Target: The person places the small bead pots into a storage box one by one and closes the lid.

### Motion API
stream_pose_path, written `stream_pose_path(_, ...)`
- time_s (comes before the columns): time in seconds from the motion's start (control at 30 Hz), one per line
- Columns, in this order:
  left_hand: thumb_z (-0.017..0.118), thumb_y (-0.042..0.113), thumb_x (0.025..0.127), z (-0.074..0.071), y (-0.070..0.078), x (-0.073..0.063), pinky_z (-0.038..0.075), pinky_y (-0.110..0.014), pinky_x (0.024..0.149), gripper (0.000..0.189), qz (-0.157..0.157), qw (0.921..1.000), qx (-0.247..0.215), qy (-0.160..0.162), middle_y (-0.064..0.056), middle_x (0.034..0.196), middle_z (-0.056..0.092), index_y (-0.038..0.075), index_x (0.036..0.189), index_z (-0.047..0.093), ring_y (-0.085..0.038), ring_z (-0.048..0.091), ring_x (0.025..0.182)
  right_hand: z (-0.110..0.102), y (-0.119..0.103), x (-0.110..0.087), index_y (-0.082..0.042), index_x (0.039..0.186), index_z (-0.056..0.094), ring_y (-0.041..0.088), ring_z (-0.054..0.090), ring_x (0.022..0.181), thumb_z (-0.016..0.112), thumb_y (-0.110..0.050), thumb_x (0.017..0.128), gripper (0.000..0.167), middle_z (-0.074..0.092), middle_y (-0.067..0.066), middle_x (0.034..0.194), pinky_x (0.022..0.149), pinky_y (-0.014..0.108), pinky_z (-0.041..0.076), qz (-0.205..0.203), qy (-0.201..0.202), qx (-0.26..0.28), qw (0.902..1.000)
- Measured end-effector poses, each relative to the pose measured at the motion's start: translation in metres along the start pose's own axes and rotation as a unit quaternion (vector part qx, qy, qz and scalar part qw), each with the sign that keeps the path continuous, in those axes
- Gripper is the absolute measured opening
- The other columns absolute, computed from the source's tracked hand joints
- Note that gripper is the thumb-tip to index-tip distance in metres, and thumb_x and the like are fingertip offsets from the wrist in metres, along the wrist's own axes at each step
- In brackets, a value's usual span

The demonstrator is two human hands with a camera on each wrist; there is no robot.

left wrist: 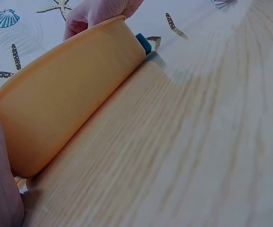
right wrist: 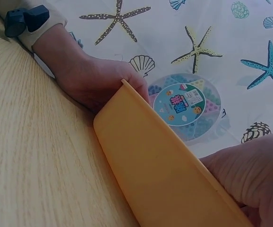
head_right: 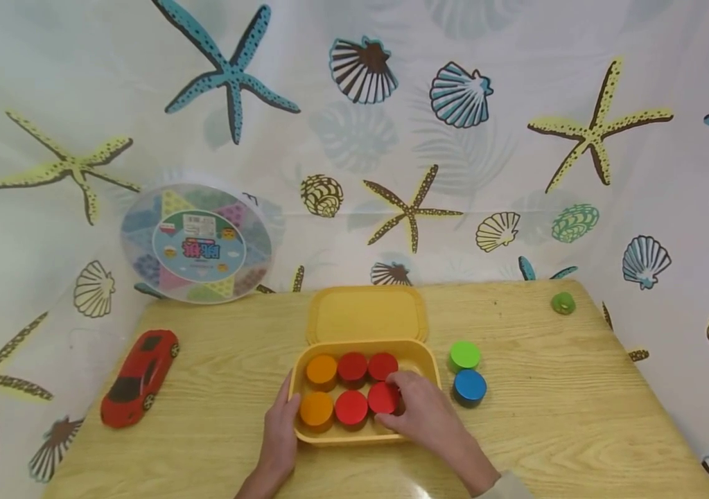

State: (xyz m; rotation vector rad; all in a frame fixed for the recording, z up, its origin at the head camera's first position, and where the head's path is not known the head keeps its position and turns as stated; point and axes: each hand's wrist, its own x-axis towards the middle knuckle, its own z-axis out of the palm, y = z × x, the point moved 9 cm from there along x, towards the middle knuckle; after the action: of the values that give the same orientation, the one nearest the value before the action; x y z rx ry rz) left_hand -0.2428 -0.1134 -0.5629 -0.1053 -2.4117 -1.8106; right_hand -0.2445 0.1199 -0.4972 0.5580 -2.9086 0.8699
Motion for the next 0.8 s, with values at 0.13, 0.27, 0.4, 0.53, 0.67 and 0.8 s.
stream_pose_path(0.13,0.032,0.021,0.115,0.0,0.0,0.0,0.019,-0.045,0.126,0.053,0.002,1.0,0.0,0.002,-0.011,0.169,0.029,0.002,0.164,0.026,-0.025,0.026,0.156,-0.001,-0.001,0.0,-0.006,0.117,0.071,0.013,0.058,0.084,0.093,-0.029,0.078,0.05,0.072,0.004,0.107,0.071,0.026,0.055,-0.007,-0.003,0.002,1.0)
stream_pose_path(0.27,0.032,0.022,0.115,0.001,0.0,0.0,0.019,-0.045,0.126,0.054,0.0,1.0,-0.001,0.002,-0.011,0.169,0.03,0.001,0.164,0.026,-0.025,0.026,0.156,-0.001,-0.001,0.0,-0.005,0.117,0.071,0.011,0.055,0.082,0.093,-0.029,0.079,0.049,0.071,0.003,0.105,0.069,0.024,0.053,-0.008,-0.009,0.0,0.9999)
stream_pose_path(0.4,0.032,0.022,0.115,0.001,0.001,0.0,0.019,-0.046,0.126,0.054,-0.001,1.0,-0.003,0.001,-0.012,0.169,0.029,0.001,0.164,0.025,-0.026,0.026,0.156,-0.001,-0.001,-0.001,-0.005,0.118,0.07,0.013,0.056,0.083,0.092,-0.028,0.08,0.049,0.07,0.002,0.105,0.07,0.024,0.053,-0.01,-0.024,0.006,0.9996)
stream_pose_path(0.53,0.032,0.023,0.115,0.001,0.001,0.0,0.019,-0.047,0.127,0.054,-0.004,1.0,-0.001,-0.003,-0.012,0.17,0.028,0.002,0.165,0.025,-0.026,0.025,0.157,-0.005,-0.001,-0.002,-0.006,0.118,0.07,0.017,0.063,0.089,0.088,-0.03,0.085,0.044,0.071,0.003,0.108,0.076,0.03,0.058,-0.013,-0.037,0.052,0.9979)
stream_pose_path(0.67,0.032,0.021,0.115,0.001,0.001,-0.001,0.019,-0.047,0.126,0.054,-0.004,1.0,0.003,-0.002,-0.013,0.17,0.029,0.002,0.165,0.025,-0.026,0.025,0.157,-0.024,0.004,-0.002,-0.006,0.118,0.071,0.023,0.069,0.099,0.081,-0.028,0.093,0.035,0.073,0.007,0.113,0.084,0.041,0.062,-0.016,0.004,0.106,0.9943)
stream_pose_path(0.8,0.031,0.021,0.115,0.001,0.0,0.0,0.019,-0.047,0.126,0.054,-0.004,1.0,0.008,0.0,-0.013,0.17,0.028,0.001,0.165,0.025,-0.027,0.025,0.156,-0.057,0.015,0.001,-0.003,0.118,0.071,0.027,0.07,0.098,0.08,-0.014,0.093,0.029,0.073,0.01,0.113,0.082,0.044,0.063,-0.043,0.096,0.105,0.9889)
